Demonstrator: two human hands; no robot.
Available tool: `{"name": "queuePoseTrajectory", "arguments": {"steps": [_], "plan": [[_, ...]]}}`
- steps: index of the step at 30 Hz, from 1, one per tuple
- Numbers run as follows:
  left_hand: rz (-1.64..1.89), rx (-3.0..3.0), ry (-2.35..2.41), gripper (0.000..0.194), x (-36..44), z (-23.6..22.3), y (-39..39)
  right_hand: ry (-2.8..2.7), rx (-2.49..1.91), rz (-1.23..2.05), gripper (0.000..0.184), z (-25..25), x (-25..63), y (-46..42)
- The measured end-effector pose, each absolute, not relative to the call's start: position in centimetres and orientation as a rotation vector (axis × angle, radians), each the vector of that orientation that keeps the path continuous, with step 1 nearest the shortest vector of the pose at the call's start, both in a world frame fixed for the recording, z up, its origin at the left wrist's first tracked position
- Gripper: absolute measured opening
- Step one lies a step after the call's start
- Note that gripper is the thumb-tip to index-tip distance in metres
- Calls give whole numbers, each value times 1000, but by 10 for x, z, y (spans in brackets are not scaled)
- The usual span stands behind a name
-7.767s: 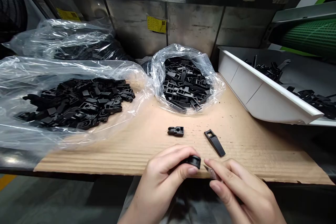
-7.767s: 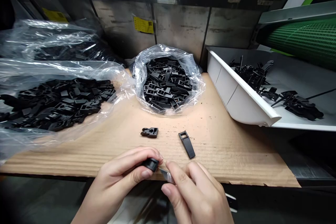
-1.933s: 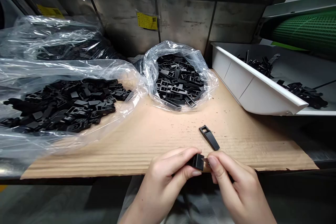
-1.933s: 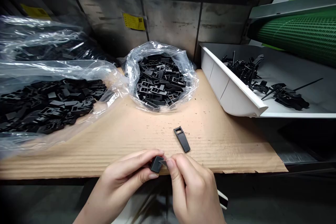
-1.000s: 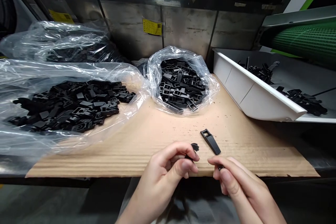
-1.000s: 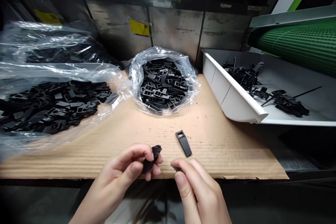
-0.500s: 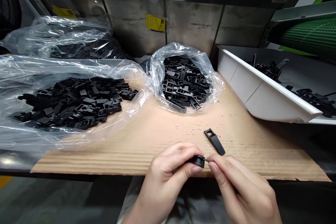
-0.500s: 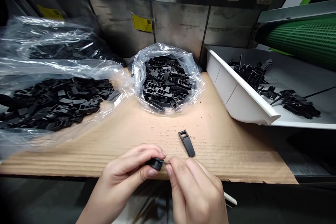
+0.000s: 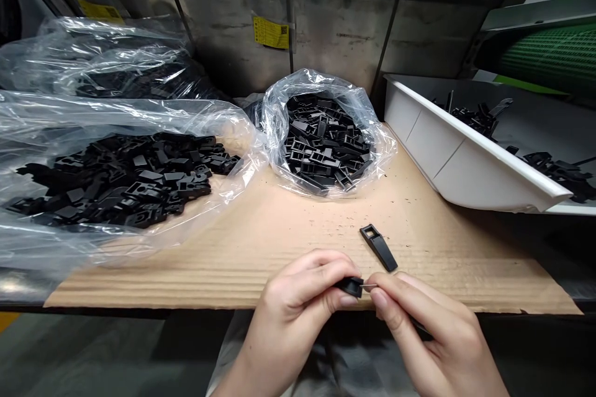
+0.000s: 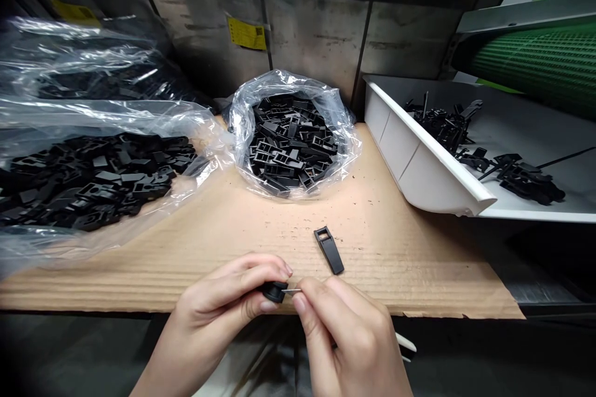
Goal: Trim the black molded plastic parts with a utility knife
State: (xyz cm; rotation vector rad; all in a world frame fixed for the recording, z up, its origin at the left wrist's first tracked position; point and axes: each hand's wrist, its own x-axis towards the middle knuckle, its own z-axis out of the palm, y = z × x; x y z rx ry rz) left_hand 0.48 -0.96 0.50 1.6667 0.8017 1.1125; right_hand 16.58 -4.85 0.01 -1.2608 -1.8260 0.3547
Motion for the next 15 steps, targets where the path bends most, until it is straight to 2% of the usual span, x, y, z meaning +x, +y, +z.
{"name": "queuePoseTrajectory", "arguments": {"steps": [9,12,15], "plan": [[1131,1659,795,21,5,4,-12,-1847,-1224,451,16,2,166,-50],[1111,1652,779,19,5,4,-11,-1844,-1249,653,18,8,169,-46],[1066,1668,754,19,4,5,-11,-1867,-1280,1066,28,19,177,-39]]}}
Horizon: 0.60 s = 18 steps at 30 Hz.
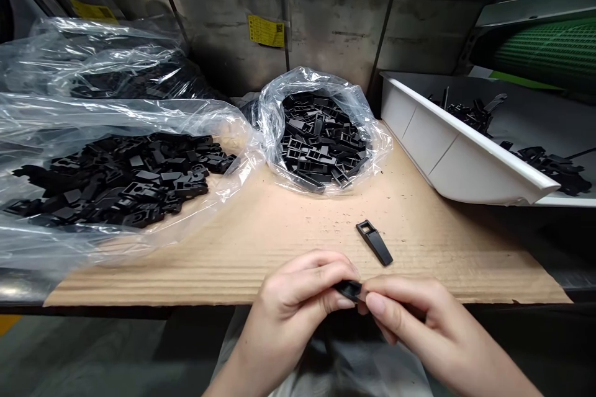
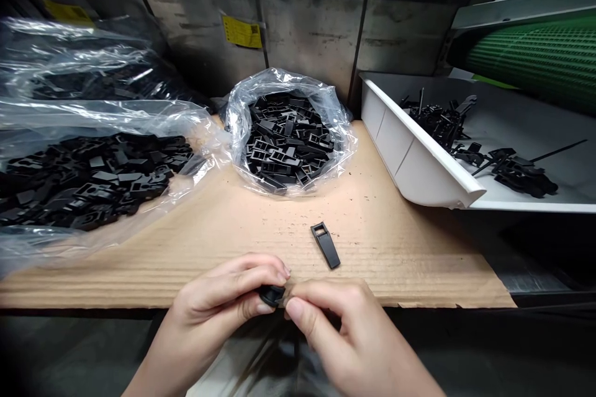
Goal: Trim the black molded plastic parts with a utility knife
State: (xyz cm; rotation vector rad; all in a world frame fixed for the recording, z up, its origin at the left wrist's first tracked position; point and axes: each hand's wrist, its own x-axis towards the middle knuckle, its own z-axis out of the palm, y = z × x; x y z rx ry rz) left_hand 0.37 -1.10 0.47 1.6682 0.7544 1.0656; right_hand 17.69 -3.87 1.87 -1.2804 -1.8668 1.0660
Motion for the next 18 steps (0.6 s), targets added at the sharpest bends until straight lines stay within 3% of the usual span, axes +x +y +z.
{"name": "queuePoseTrajectory", "arguments": {"steps": [4,6,8,13,18], "plan": [[1052,1695,759,24,3,5,-11,-1590,-1178,1695,27,26,186,-37],[1061,1701,769,26,2,5,-12,-1440,-1145,1709,18,23,188,-42],[1060,1712,780,23,2,5,-12,-1421,-1151,1460,13,15,187,-50],[1049,1673,858,13,5,8,-11,-1864,-1150,484,45,-4,187,-60],[1054,1660,858,13,6,8,-9,-2021,-1253,184,27,-7,184,-59]]}}
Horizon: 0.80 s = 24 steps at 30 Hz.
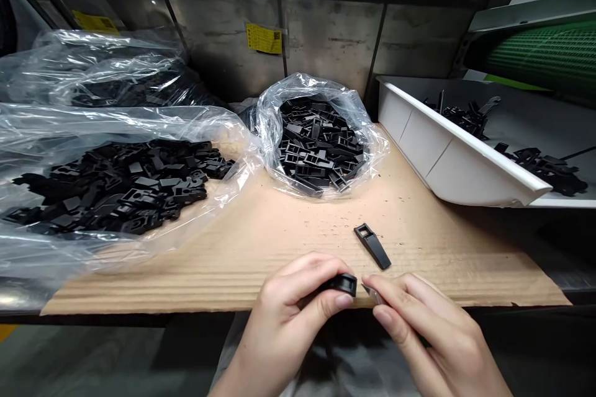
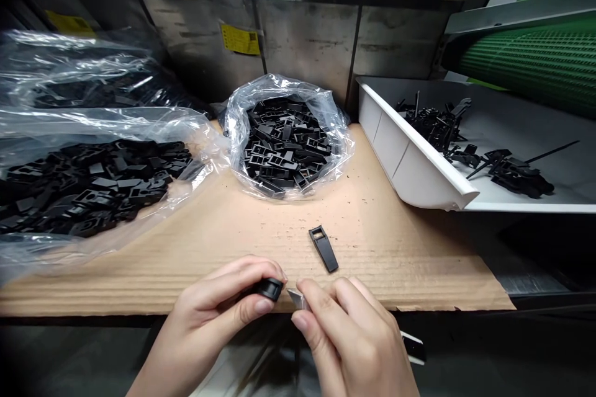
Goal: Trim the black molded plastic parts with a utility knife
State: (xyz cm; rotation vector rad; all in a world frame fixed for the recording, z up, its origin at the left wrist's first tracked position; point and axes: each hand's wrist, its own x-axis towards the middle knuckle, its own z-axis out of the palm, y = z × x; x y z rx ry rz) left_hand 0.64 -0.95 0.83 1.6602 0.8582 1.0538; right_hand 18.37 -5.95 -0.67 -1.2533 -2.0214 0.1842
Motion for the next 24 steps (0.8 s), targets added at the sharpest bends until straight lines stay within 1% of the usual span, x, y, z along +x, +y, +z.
{"name": "queuePoseTrajectory", "arguments": {"steps": [4,12,16,21,24], "plan": [[1045,1674,835,12,7,7,-11,-2005,-1274,192,24,-4,177,-58],[1041,1742,803,10,6,4,-8,-1941,-1336,349,18,-4,172,-54],[949,1719,805,9,5,4,-8,-1888,-1265,214,12,-10,171,-54],[917,1595,760,8,6,7,-10,-1851,-1197,-55,25,-18,170,-50],[913,1579,788,8,7,8,-10,-1791,-1240,49,22,-16,170,-49]]}}
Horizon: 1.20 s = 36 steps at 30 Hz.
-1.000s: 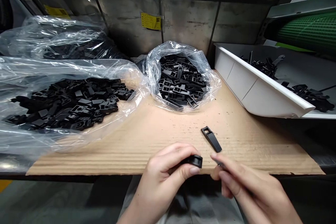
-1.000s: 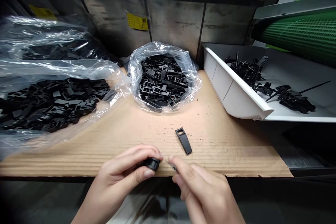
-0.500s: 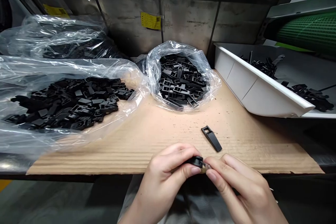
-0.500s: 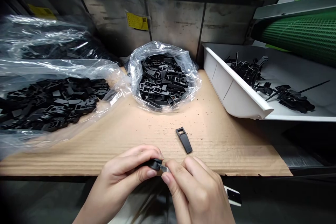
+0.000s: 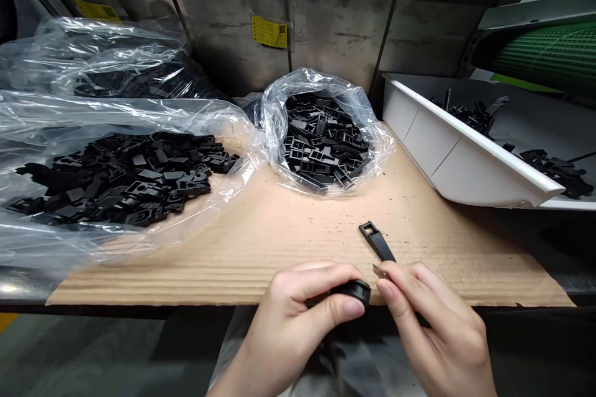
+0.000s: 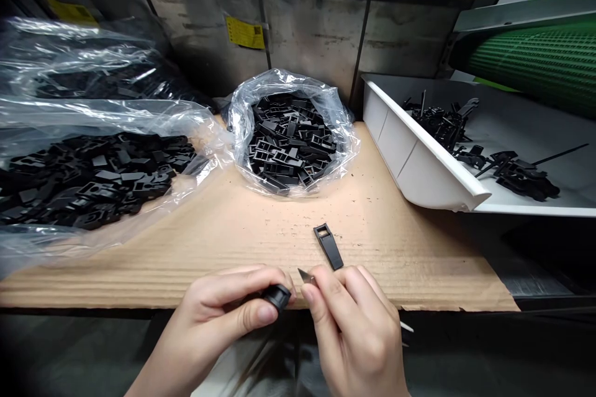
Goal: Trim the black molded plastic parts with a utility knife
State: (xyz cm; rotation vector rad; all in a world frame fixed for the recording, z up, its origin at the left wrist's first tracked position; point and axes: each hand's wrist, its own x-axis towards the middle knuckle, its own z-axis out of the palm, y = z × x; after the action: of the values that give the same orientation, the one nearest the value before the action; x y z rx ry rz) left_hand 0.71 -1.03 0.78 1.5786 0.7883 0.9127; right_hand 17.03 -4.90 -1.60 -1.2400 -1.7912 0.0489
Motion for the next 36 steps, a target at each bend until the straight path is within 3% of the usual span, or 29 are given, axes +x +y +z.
{"name": "queuePoseTrajectory", "arguments": {"steps": [4,12,21,36], "plan": [[998,1653,784,6,7,6,-9,-1711,-1293,298,19,-10,174,-55],[1297,1979,816,38,8,-12,-14,-1702,-1433,551,22,-2,175,-61],[1337,2187,770,31,6,-15,-15,-1802,-1426,472,24,-2,170,-56],[1312,2156,725,29,8,-10,-12,-1865,-1416,890,29,8,178,-48]]}}
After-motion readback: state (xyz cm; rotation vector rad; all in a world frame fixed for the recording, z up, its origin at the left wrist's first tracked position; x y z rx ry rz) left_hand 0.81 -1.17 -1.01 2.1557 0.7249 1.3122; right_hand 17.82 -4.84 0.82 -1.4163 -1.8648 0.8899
